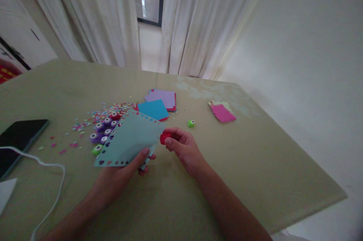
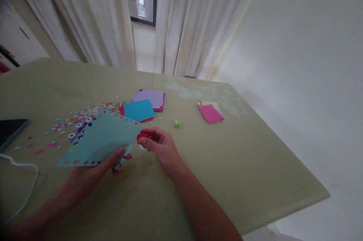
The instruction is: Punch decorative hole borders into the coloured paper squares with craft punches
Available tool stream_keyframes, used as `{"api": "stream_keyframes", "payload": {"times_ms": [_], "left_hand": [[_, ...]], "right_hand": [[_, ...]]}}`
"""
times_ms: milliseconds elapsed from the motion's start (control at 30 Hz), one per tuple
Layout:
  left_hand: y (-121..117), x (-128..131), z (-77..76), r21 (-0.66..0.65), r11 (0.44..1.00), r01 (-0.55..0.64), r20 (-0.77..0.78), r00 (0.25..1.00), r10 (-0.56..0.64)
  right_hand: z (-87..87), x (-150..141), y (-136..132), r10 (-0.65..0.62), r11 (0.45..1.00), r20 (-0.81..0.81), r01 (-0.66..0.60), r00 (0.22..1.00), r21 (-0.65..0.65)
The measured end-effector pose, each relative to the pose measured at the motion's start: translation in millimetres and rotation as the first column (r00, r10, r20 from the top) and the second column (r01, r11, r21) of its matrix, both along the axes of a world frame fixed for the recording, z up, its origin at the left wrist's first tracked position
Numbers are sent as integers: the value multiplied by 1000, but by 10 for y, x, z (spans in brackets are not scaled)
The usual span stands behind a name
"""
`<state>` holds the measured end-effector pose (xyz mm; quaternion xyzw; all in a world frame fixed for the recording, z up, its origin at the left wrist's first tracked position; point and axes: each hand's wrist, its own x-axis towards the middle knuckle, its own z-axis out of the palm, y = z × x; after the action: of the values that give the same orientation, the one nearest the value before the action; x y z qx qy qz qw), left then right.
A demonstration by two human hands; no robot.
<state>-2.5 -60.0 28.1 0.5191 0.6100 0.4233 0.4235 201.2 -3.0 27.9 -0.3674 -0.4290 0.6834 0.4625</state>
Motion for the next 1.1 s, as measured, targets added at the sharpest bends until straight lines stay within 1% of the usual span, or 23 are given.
{"api": "stream_keyframes", "payload": {"times_ms": [167, 367, 633, 833, 1000, 1100], "left_hand": [[7, -12, -42, 23, 1000, -15, 8, 1000, 15], [1, -21, -12, 0, 1000, 6, -54, 999, -6], [-3, -12, 1, 1, 1000, 8, -23, 1000, -8], [-5, 0, 26, -28, 999, 26, -35, 999, -27], [-3, 4, 65, -18, 1000, 17, -83, 996, -19], [-12, 7, 58, -2, 1000, 29, -130, 991, -29]], "right_hand": [[2, 4, 5, -6, 1000, 15, 6, 1000, 0], [-6, 4, 8, 4, 1000, 6, -4, 1000, 6], [-18, -2, 14, -2, 1000, -2, 2, 1000, 2], [-10, 0, 19, -1, 1000, -8, 1, 1000, -5], [-12, 3, 24, -11, 1000, -10, 11, 1000, -12], [-20, 0, 25, -23, 999, -13, 23, 1000, -23]]}}
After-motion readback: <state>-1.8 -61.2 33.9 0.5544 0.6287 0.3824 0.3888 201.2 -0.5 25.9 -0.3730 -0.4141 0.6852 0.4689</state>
